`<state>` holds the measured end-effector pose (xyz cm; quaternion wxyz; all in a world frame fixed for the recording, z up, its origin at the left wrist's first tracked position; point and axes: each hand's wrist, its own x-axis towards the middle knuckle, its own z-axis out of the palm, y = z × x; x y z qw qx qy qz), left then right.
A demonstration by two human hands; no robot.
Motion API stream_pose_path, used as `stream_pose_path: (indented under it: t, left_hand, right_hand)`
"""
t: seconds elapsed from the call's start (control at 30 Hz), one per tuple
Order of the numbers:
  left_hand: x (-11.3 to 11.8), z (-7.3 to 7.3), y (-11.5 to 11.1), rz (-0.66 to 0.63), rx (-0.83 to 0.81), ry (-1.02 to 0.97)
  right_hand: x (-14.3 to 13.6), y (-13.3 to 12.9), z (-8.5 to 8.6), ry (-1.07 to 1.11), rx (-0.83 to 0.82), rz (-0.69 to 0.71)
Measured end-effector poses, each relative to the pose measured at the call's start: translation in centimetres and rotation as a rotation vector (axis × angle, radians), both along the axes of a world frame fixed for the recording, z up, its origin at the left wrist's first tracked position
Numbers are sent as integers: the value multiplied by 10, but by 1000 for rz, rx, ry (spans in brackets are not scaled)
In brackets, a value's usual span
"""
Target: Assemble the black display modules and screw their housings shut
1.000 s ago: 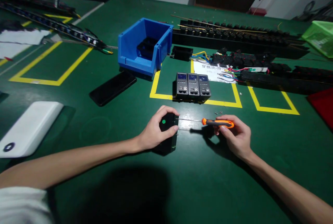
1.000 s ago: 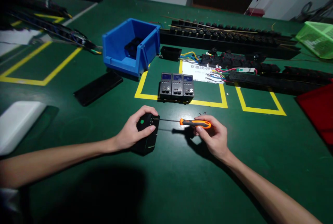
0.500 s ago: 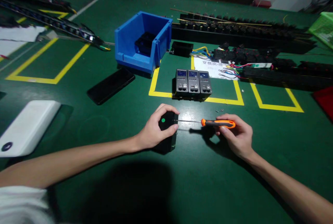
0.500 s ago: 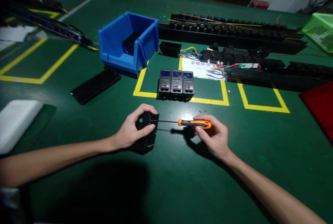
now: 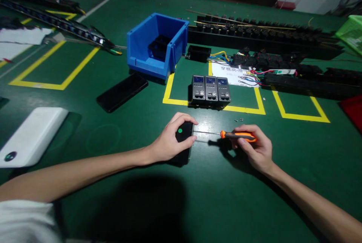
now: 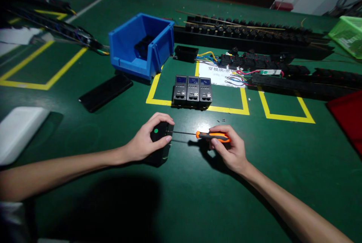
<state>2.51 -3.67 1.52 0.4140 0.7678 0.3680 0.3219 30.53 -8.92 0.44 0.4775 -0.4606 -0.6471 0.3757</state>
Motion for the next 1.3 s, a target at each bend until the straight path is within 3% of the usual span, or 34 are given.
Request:
stream_pose_path:
  t: [0.4, 1.3]
  left_hand:
    - [0, 1, 1, 8, -18, 26]
    - [1, 4, 0, -22, -40, 79]
  right_hand:
    - [-3, 2, 3, 102, 27, 101]
    - [-1, -2, -4, 175, -201, 15]
